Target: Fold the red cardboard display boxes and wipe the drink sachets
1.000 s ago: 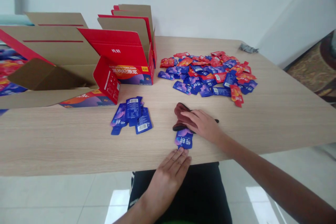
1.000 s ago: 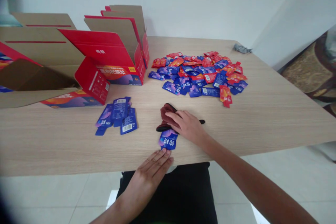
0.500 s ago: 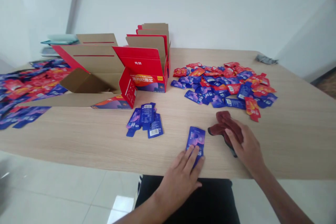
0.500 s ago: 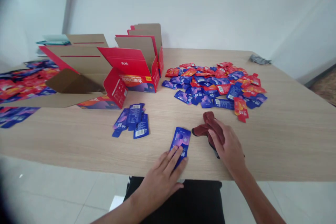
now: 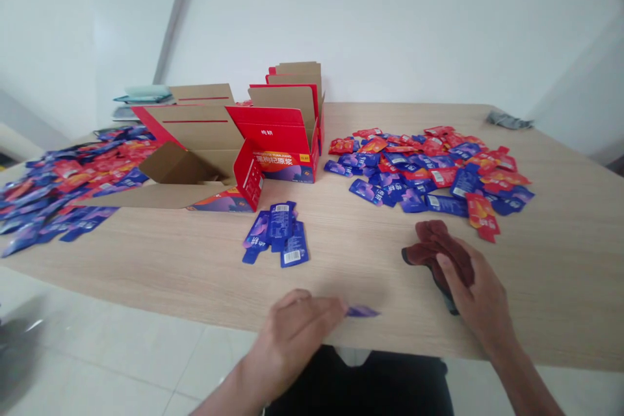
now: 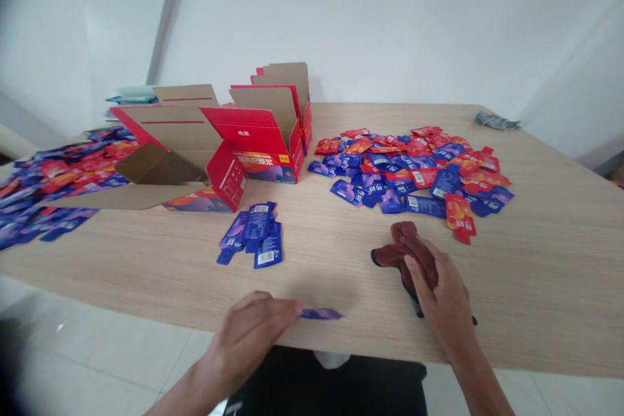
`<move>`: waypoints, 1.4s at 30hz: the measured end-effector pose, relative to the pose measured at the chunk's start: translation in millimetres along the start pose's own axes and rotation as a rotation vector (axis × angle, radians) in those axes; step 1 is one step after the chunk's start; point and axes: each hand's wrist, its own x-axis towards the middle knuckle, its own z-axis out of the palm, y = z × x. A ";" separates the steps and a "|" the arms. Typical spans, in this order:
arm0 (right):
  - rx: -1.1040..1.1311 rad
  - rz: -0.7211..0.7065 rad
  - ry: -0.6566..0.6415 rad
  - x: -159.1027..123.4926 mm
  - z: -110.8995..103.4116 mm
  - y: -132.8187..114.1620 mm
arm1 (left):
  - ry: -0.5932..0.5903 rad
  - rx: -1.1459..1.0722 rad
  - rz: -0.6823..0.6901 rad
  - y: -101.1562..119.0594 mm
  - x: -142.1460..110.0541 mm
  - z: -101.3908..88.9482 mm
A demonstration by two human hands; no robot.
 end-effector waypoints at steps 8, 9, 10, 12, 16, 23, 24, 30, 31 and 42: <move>-0.003 -0.009 -0.004 -0.6 0.9 2.9 | 0.204 0.372 -0.104 -89.5 27.6 -59.8; -0.001 -0.021 -0.006 -0.6 1.2 3.1 | 0.171 0.413 -0.120 -100.0 26.1 -58.0; 0.002 -0.033 -0.010 -0.5 1.5 3.3 | 0.124 0.448 -0.146 -109.5 22.9 -54.0; 0.010 -0.058 -0.031 -0.2 2.2 3.7 | 0.009 0.496 -0.225 -124.0 12.3 -41.6; 0.033 -0.090 -0.054 0.5 3.5 3.6 | -0.152 0.527 -0.363 -126.6 -7.6 -19.1; 0.092 -0.010 0.051 2.8 2.8 -1.6 | -0.049 0.370 -0.206 -76.2 49.5 4.7; 0.111 0.020 0.083 3.3 2.2 -2.1 | -0.079 0.329 -0.189 -70.9 66.0 14.0; 0.246 0.209 0.255 4.8 0.0 -1.1 | -0.208 0.298 -0.174 -84.6 152.5 98.4; 0.262 0.231 0.261 5.3 0.5 -0.1 | -0.198 0.306 -0.174 -92.8 160.9 112.3; 0.274 0.216 0.197 13.5 4.3 4.7 | -0.240 0.288 -0.241 -133.4 161.8 161.5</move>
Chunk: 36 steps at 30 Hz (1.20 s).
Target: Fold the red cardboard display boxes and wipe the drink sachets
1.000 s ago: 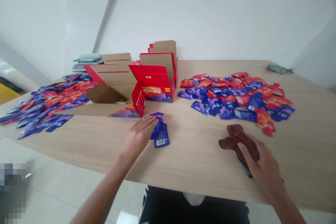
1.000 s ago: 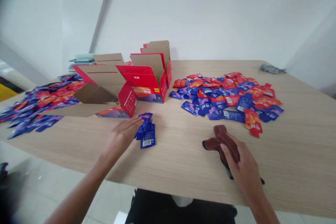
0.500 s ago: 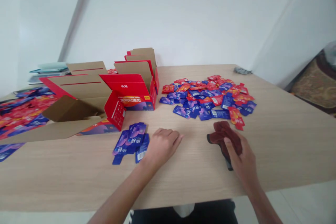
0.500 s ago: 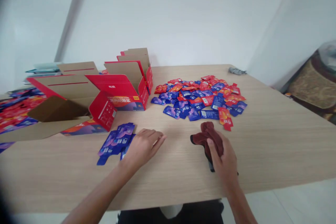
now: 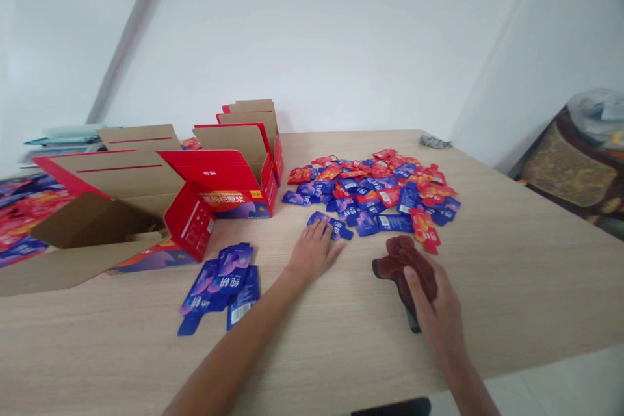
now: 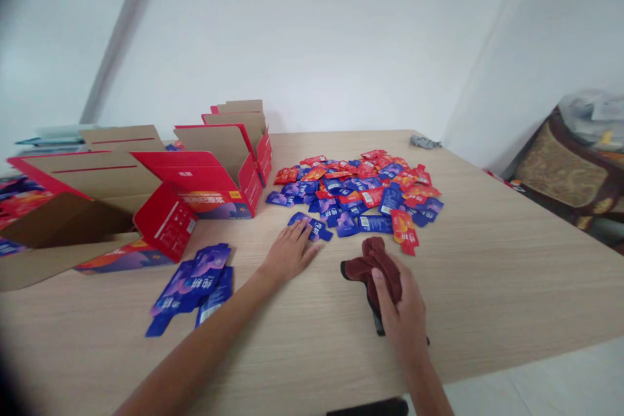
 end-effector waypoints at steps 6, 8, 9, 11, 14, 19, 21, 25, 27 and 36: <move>0.018 -0.010 0.055 -0.2 -3.5 -3.8 | -0.077 -0.084 0.123 19.8 -60.4 -39.3; 0.030 -0.006 0.073 -0.1 -4.5 -6.0 | -0.106 -0.157 0.162 29.9 -87.2 -53.4; 0.029 -0.005 0.078 -0.2 -5.0 -6.8 | -0.127 -0.194 0.182 35.1 -100.0 -59.8; 0.020 -0.008 0.077 -0.4 -5.9 -8.0 | -0.172 -0.241 0.224 45.0 -122.6 -70.8; 0.005 -0.007 0.077 -1.4 -7.0 -8.4 | -0.205 -0.232 0.275 57.1 -146.6 -81.9; -0.035 0.006 0.065 -2.7 -8.5 -7.3 | -0.199 -0.107 0.236 68.8 -175.8 -91.7; -0.046 0.006 0.047 -2.9 -9.2 -7.1 | -0.217 -0.070 0.223 72.2 -190.0 -94.6; -0.053 -0.014 0.026 -3.9 -8.8 -8.4 | -0.232 -0.001 0.235 76.6 -219.5 -94.2; -0.057 -0.036 0.018 -4.3 -7.7 -9.0 | -0.213 0.034 0.234 77.1 -230.9 -88.6; -0.121 -0.238 -0.132 -17.4 -7.5 -40.0 | -0.058 0.113 0.289 79.5 -244.4 -72.1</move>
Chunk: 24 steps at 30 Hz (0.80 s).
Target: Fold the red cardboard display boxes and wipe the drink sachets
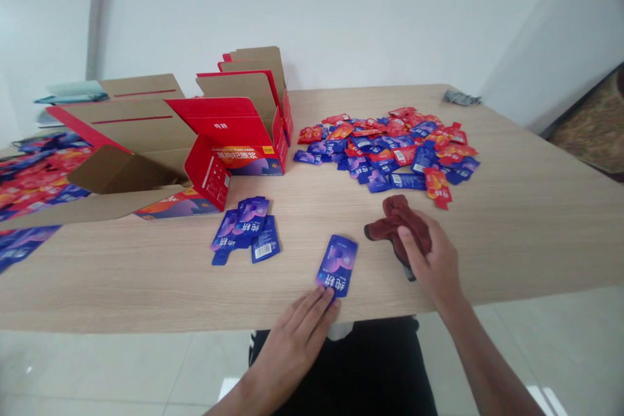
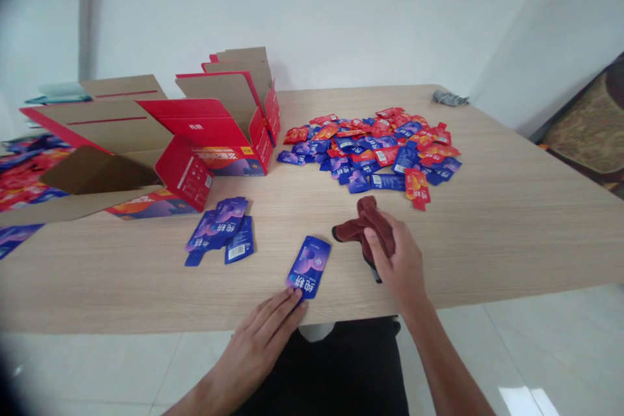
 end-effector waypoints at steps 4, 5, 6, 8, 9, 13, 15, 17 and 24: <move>0.004 -0.291 -0.350 -28.6 15.9 -45.7 | 0.066 -0.025 0.005 0.2 0.5 -4.1; -0.014 -0.383 -0.457 -36.0 22.6 -54.2 | 0.079 -0.038 -0.001 0.1 0.2 -4.2; -0.036 -0.457 -0.536 -41.7 29.6 -59.8 | 0.088 -0.049 -0.007 0.0 -0.1 -4.0; -0.090 -0.535 -0.605 -44.5 42.8 -61.2 | 0.094 -0.053 -0.006 -0.4 -0.8 -3.7; -0.115 -0.539 -0.601 -40.8 48.3 -57.3 | 0.091 -0.043 0.001 -0.5 -1.0 -3.7; -0.225 -0.521 -0.537 0.4 60.6 -27.1 | 0.078 0.013 0.016 -0.5 -1.4 -4.0; -0.293 -0.527 -0.508 24.3 59.4 -16.1 | 0.083 0.023 0.011 0.2 -1.6 -3.4; -0.334 -0.495 -0.440 38.5 52.9 -14.9 | 0.090 0.026 0.002 1.6 -2.0 -2.5; -0.121 -0.545 -0.553 -18.0 30.1 -59.5 | 0.026 -0.052 -0.048 7.7 -4.3 2.6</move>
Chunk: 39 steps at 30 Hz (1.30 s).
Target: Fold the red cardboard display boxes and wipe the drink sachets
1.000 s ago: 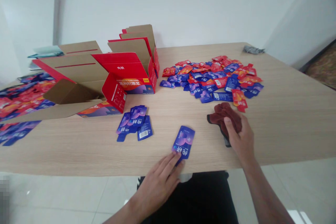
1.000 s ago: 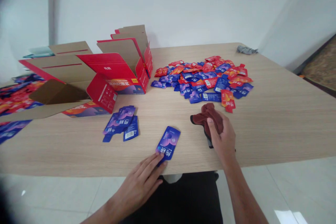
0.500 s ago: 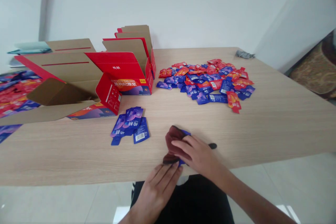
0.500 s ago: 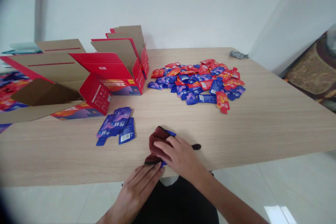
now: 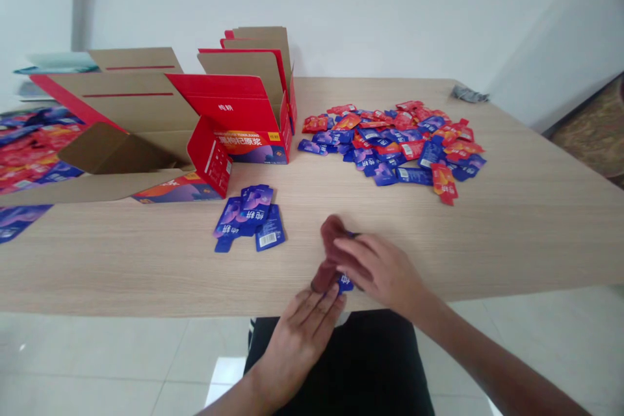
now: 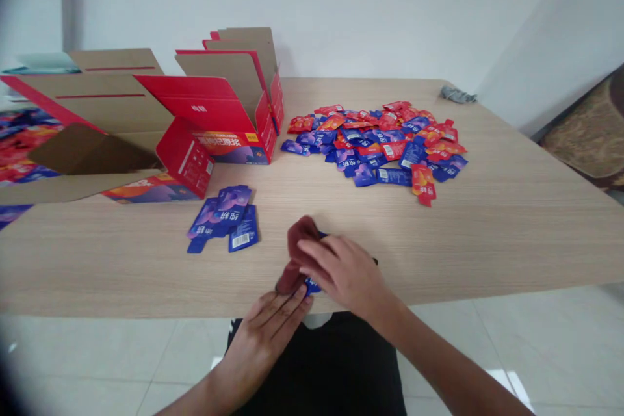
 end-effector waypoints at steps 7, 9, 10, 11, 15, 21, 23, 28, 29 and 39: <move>-0.090 0.007 -0.082 11.0 25.3 33.6 | 0.005 0.009 0.006 0.0 0.4 -0.1; -0.162 0.029 -0.076 24.8 21.5 57.3 | 0.010 0.025 0.008 -0.4 1.8 -2.4; -0.203 0.048 -0.066 30.9 17.6 65.9 | 0.017 0.029 0.007 -0.5 2.4 -3.1; -0.237 0.076 -0.041 35.8 12.6 71.2 | 0.022 0.031 0.007 -0.6 2.7 -3.7; -0.181 0.206 0.168 36.8 -8.1 54.1 | 0.015 0.019 -0.002 -0.4 2.4 -3.7; -0.029 -0.047 -0.098 -0.5 6.0 -10.4 | 0.022 -0.051 -0.020 0.3 0.0 -0.4; -0.034 -0.068 -0.155 -5.1 17.7 -10.9 | 0.024 -0.063 -0.025 0.5 -0.4 1.4; -0.113 -0.018 -0.121 17.8 27.8 30.5 | 0.046 -0.025 -0.008 0.9 -0.8 5.2; -0.149 -0.013 -0.115 25.2 25.9 40.8 | 0.050 -0.022 -0.008 0.9 -0.8 5.5; -0.085 0.067 0.087 16.6 -8.1 16.4 | 0.071 -0.049 -0.014 0.6 0.7 4.0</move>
